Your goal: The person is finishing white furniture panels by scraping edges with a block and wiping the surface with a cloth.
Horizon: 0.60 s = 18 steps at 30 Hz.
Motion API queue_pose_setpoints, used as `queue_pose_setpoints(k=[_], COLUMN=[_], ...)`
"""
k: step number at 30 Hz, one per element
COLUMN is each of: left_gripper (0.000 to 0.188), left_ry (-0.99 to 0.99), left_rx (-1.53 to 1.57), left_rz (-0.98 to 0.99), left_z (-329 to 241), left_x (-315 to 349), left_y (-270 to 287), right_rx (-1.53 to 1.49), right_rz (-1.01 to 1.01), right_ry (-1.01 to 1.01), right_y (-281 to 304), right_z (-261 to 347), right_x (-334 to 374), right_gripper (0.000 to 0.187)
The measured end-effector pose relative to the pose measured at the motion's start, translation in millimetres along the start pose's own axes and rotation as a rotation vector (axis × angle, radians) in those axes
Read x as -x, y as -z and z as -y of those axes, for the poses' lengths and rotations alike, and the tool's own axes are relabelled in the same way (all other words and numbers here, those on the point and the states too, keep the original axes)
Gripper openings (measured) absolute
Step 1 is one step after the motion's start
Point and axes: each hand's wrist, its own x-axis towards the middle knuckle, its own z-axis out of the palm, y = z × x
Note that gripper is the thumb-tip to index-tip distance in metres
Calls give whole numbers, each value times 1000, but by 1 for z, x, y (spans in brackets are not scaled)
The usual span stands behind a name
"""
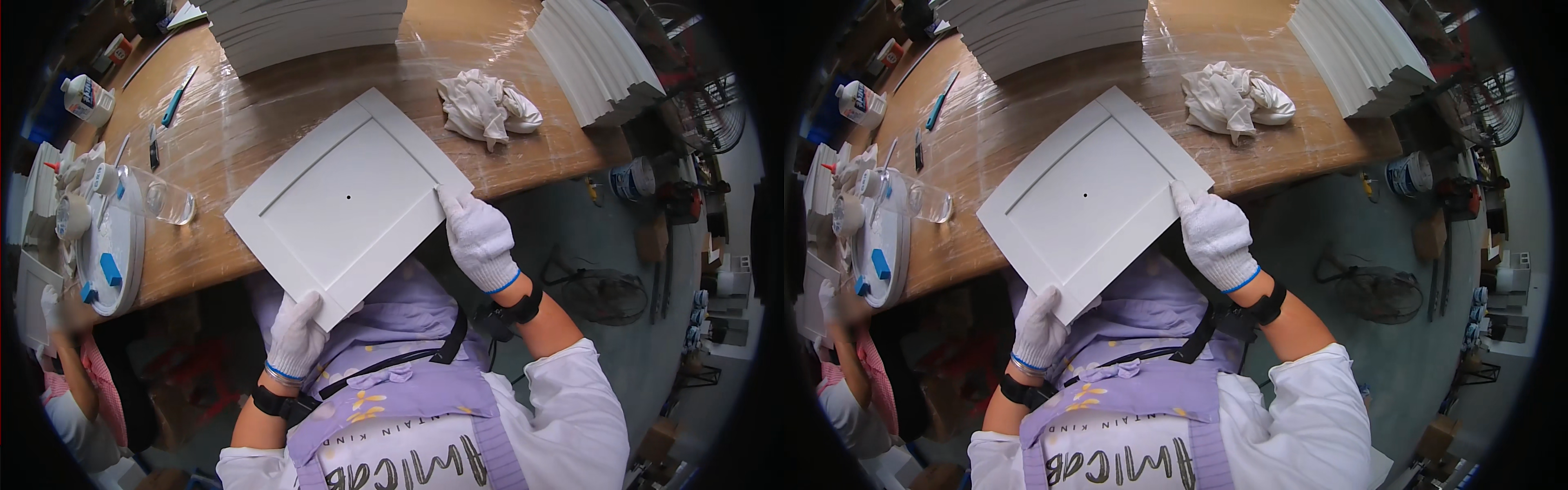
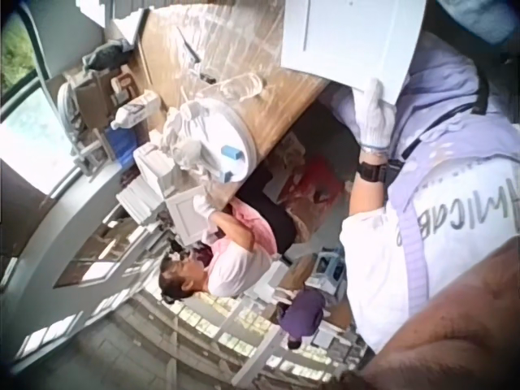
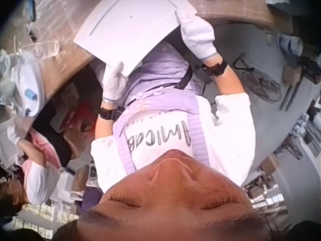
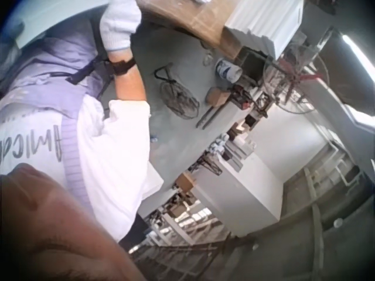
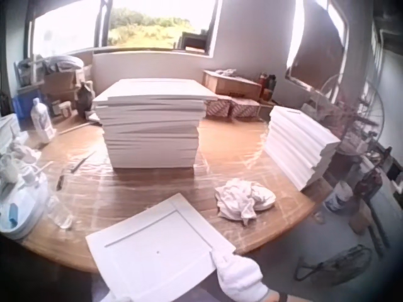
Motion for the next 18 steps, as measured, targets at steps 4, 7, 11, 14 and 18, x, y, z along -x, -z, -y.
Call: queue_pose_setpoints(k=[4,7,11,14,18], left_gripper=[62,61,60,58,58], left_ry=[7,12,47,45,6], left_rx=[55,77,154,165,133], left_rz=[17,15,16,0,-15], left_z=[0,-1,-1,-1,8], left_x=[0,1,1,3,-3], left_y=[-2,-2,-1,-2,2], right_rx=[-82,-5,-141,-151,-230], right_rz=[-28,-58,256,-22,326], right_ry=[37,-24,188,-75,203], right_y=[-3,-7,2,-2,1], right_z=[-1,-1,32,30,87], right_x=[1,0,8,-7,20], right_gripper=[40,43,44,48,48])
